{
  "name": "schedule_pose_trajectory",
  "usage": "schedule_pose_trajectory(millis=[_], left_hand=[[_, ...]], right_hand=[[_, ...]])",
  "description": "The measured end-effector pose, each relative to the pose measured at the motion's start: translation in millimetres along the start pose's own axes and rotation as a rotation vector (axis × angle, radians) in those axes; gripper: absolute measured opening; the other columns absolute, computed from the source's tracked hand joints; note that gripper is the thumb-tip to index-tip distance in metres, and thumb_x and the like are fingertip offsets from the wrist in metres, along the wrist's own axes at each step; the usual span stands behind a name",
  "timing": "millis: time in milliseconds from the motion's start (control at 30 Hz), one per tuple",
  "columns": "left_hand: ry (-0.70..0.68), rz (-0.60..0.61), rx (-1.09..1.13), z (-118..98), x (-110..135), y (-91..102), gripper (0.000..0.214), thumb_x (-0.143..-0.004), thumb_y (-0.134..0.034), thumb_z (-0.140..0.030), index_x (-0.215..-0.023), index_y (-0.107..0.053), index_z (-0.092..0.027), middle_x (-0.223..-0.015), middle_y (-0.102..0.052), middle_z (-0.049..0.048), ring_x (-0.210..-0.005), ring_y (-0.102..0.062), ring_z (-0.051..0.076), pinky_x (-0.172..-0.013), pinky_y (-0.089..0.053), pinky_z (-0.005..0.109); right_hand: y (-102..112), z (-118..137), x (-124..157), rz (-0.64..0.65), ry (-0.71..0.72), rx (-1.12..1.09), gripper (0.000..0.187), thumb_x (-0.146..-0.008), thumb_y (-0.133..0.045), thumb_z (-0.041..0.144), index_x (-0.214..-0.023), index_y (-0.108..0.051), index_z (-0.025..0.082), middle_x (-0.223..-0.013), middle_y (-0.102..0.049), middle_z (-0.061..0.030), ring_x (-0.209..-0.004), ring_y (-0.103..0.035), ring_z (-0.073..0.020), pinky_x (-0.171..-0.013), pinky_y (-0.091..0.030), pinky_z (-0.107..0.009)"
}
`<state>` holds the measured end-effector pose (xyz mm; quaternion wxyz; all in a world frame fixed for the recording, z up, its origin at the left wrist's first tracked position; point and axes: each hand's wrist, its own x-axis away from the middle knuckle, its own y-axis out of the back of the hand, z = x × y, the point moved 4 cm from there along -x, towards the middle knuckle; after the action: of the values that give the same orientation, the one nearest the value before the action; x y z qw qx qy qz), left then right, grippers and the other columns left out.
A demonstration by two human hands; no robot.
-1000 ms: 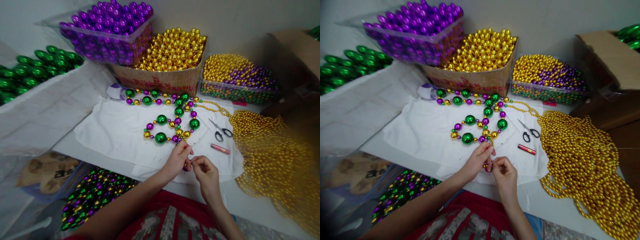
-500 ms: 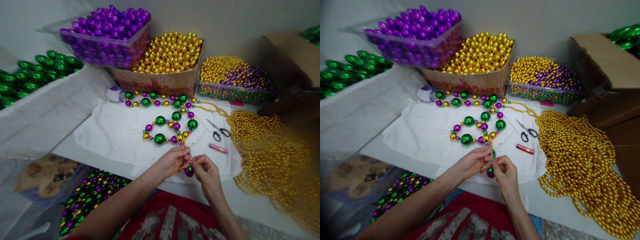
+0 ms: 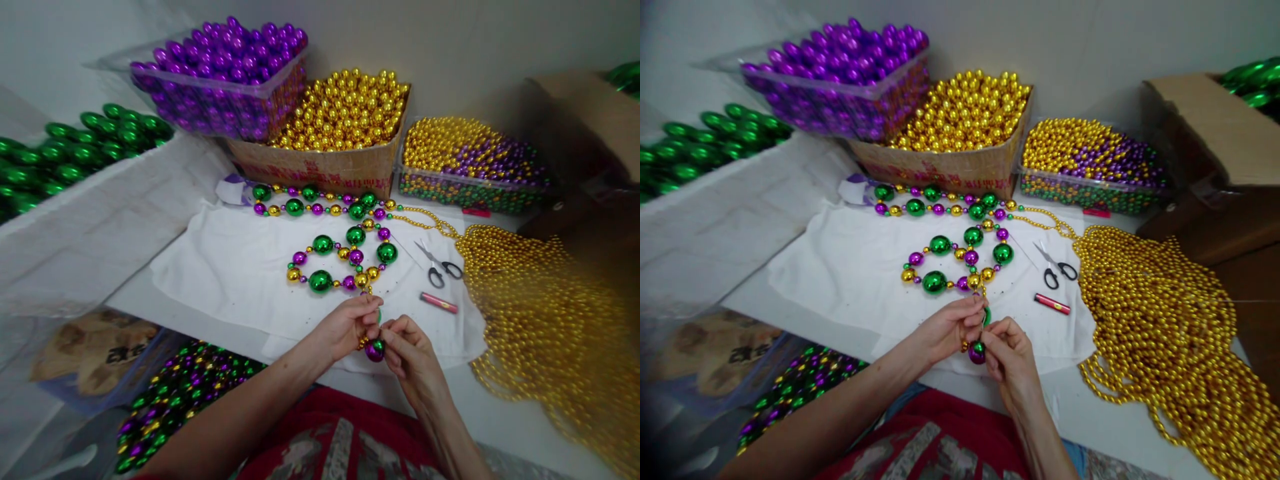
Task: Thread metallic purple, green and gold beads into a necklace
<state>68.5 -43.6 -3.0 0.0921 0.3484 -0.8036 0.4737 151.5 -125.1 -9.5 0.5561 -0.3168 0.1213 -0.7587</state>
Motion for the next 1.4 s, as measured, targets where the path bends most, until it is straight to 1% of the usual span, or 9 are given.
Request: schedule_pose_trajectory(millis=[133,233,300,367,433,633,1000,1200,1400], left_hand=[[-0.061,-0.04,-0.002,0,0,3.6,0.017,-0.078,-0.062,-0.02,-0.089,-0.051,-0.013,-0.055,-0.039,-0.0074,-0.04,-0.04,0.005,-0.041,-0.026,0.017],[-0.102,-0.047,-0.019,0,2,4.0,0.018,-0.079,-0.062,-0.021,-0.09,-0.05,-0.014,-0.056,-0.039,-0.0075,-0.041,-0.035,0.003,-0.041,-0.023,0.016],[-0.106,-0.049,-0.039,1,3,3.0,0.021,-0.079,-0.062,-0.022,-0.094,-0.05,-0.015,-0.055,-0.039,-0.0075,-0.041,-0.034,0.003,-0.041,-0.022,0.016],[-0.112,-0.062,-0.057,3,4,1.8,0.023,-0.079,-0.061,-0.024,-0.097,-0.05,-0.015,-0.056,-0.04,-0.0073,-0.041,-0.033,0.003,-0.041,-0.021,0.016],[-0.132,-0.082,-0.066,4,4,0.9,0.025,-0.078,-0.061,-0.024,-0.098,-0.049,-0.015,-0.056,-0.041,-0.0069,-0.041,-0.034,0.003,-0.041,-0.019,0.016],[-0.129,-0.133,-0.078,6,4,-0.8,0.028,-0.074,-0.064,-0.024,-0.096,-0.05,-0.014,-0.054,-0.039,-0.0076,-0.041,-0.029,0.002,-0.041,-0.014,0.017],[-0.138,-0.134,-0.156,8,6,-7.0,0.026,-0.076,-0.061,-0.026,-0.096,-0.05,-0.015,-0.053,-0.038,-0.0079,-0.04,-0.026,0.002,-0.041,-0.013,0.018],[-0.152,-0.142,-0.171,7,5,-9.0,0.025,-0.077,-0.061,-0.027,-0.096,-0.049,-0.015,-0.054,-0.038,-0.0076,-0.041,-0.027,0.003,-0.041,-0.013,0.018],[-0.147,-0.148,-0.188,8,4,-8.3,0.024,-0.078,-0.059,-0.027,-0.097,-0.049,-0.015,-0.055,-0.039,-0.0073,-0.041,-0.027,0.002,-0.041,-0.013,0.018]], right_hand=[[2,0,-1,-0.005,0.054,0.093,0.028,-0.075,-0.069,0.032,-0.073,-0.044,0.02,-0.07,-0.055,0.0045,-0.039,-0.027,-0.0014,-0.035,-0.014,-0.017],[5,1,1,-0.049,0.121,0.219,0.019,-0.078,-0.066,0.032,-0.077,-0.051,0.021,-0.068,-0.055,0.0049,-0.039,-0.027,-0.002,-0.035,-0.016,-0.018],[6,4,3,-0.091,0.187,0.331,0.011,-0.08,-0.064,0.03,-0.082,-0.058,0.021,-0.067,-0.055,0.004,-0.042,-0.034,-0.0039,-0.038,-0.024,-0.018],[5,8,6,-0.122,0.27,0.455,0.008,-0.082,-0.061,0.028,-0.084,-0.065,0.021,-0.07,-0.057,0.0016,-0.055,-0.047,-0.008,-0.049,-0.036,-0.021],[3,11,8,-0.135,0.352,0.574,0.009,-0.083,-0.06,0.025,-0.084,-0.069,0.021,-0.075,-0.058,-0.0007,-0.069,-0.054,-0.0119,-0.061,-0.041,-0.024],[-2,17,12,-0.105,0.501,0.783,0.013,-0.085,-0.056,0.02,-0.087,-0.07,0.023,-0.076,-0.058,-0.0021,-0.071,-0.055,-0.0147,-0.064,-0.041,-0.027],[-5,19,14,-0.096,0.602,0.936,0.011,-0.087,-0.052,0.015,-0.079,-0.056,0.021,-0.077,-0.054,-0.0024,-0.072,-0.053,-0.0147,-0.064,-0.041,-0.027],[-2,17,17,-0.087,0.659,1.001,0.015,-0.088,-0.049,0.013,-0.093,-0.061,0.022,-0.078,-0.054,-0.0022,-0.069,-0.054,-0.0136,-0.062,-0.041,-0.026],[1,13,17,-0.086,0.632,1.006,0.022,-0.088,-0.048,0.016,-0.1,-0.066,0.023,-0.085,-0.057,-0.0056,-0.076,-0.056,-0.0157,-0.069,-0.042,-0.029]])
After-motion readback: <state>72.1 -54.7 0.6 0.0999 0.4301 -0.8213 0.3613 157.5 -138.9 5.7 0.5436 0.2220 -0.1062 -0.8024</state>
